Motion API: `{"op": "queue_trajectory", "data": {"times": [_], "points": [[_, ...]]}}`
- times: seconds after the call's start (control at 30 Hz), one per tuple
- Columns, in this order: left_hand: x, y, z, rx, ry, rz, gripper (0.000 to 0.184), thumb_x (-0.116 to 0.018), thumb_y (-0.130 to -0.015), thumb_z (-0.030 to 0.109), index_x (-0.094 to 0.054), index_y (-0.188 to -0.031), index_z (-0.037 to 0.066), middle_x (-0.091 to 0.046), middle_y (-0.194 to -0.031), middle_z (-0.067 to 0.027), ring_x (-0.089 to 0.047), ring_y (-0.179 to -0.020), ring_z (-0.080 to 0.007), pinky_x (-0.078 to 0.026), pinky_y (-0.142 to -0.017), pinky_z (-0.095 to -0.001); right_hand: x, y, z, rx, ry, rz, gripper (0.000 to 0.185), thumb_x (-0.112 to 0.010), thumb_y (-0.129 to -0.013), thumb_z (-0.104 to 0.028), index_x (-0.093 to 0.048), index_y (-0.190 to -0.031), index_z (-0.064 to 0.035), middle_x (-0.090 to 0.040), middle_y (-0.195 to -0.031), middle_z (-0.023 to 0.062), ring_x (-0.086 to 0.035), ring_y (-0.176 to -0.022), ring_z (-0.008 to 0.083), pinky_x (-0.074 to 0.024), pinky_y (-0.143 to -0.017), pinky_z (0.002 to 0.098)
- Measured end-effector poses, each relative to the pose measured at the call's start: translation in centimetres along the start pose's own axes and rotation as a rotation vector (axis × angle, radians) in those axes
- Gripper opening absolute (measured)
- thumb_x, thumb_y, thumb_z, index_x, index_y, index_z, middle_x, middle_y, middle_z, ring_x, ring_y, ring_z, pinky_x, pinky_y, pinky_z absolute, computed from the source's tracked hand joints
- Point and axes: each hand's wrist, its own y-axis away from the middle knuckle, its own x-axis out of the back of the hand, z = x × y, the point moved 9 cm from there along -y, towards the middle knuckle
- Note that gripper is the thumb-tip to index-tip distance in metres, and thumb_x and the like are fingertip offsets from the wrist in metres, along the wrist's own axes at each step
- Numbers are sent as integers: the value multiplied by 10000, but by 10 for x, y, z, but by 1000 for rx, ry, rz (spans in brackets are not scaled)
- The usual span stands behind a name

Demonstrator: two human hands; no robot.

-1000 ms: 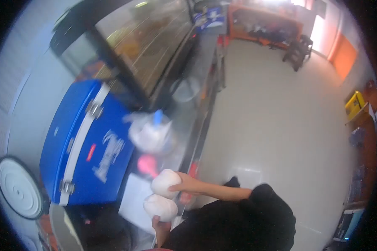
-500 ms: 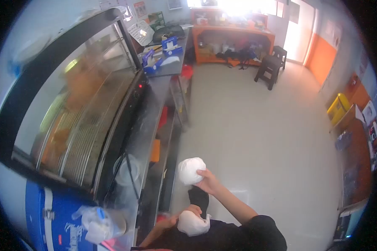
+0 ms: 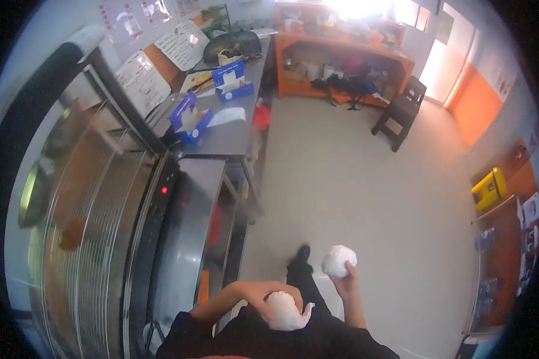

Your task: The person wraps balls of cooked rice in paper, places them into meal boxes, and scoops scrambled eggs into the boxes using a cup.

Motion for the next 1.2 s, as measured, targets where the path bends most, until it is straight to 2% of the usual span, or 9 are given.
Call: {"op": "queue_trajectory", "data": {"times": [0.23,0.33,0.47,0.57,0.7,0.9,1.0,1.1,1.2], "points": [[242,-40,58,-143,95,445,582,-731,-629,375,-503,-1065,64,-522,-1033,-71,-504,-964,-162,-407,-831,-305,-65,-261,-85,24,-29,-63,517,-553,-823,-341,-383,-1229,-68,-461,-1214,107,-460,-1105,267,-408,-901,457],[332,-26,80,-163,269,851,488,-713,-678,301,-512,-1053,62,-527,-1022,-72,-512,-953,-150,-423,-828,-311,-127,-371,-109,-12,-41,-187,533,-534,-833,-327,-355,-1254,-53,-437,-1240,120,-427,-1143,270,-374,-935,462],[442,59,99,-122,-80,1602,384,-701,-710,191,-530,-1022,48,-577,-901,-70,-563,-809,-159,-470,-729,-293,-212,-468,-126,-54,-69,-226,493,-528,-833,-343,-391,-1228,-82,-464,-1218,99,-464,-1106,261,-407,-911,437],[500,125,96,-106,-73,1943,356,-679,-722,179,-523,-1009,38,-569,-904,-88,-561,-822,-176,-474,-712,-298,-250,-533,-115,-142,-20,-242,486,-524,-833,-332,-388,-1229,-85,-461,-1220,94,-461,-1111,255,-409,-908,429],[563,156,127,-363,196,2029,362,-662,-732,183,-512,-1011,9,-566,-921,-101,-560,-839,-190,-466,-724,-298,-287,-609,-89,-275,43,-307,493,-519,-832,-316,-369,-1240,-81,-445,-1232,101,-444,-1126,261,-391,-918,437],[693,208,140,-95,-5,2202,439,-665,-734,225,-477,-1054,-9,-570,-949,-135,-560,-891,-237,-444,-758,-299,-338,-704,-49,-447,139,-269,517,-513,-829,-320,-351,-1254,-75,-423,-1253,107,-423,-1146,273,-368,-934,446],[715,226,137,314,-192,2294,445,-644,-746,234,-460,-1062,-21,-564,-927,-175,-559,-867,-293,-437,-761,-321,-377,-747,-38,-479,186,-347,490,-492,-842,-346,-376,-1246,-95,-440,-1245,92,-449,-1125,259,-406,-903,432],[707,204,189,583,-981,2239,431,-619,-754,243,-458,-1055,-19,-543,-909,-202,-533,-874,-339,-432,-757,-367,-402,-768,-23,-536,174,-375,495,-468,-846,-374,-380,-1249,-99,-444,-1246,80,-441,-1131,252,-373,-937,428],[734,188,252,387,-996,2255,403,-606,-754,232,-471,-1042,-15,-513,-944,-206,-503,-889,-367,-428,-760,-393,-433,-782,-4,-587,42,-454,565,-478,-828,-403,-331,-1275,-90,-395,-1281,99,-386,-1174,270,-317,-966,448]]}}
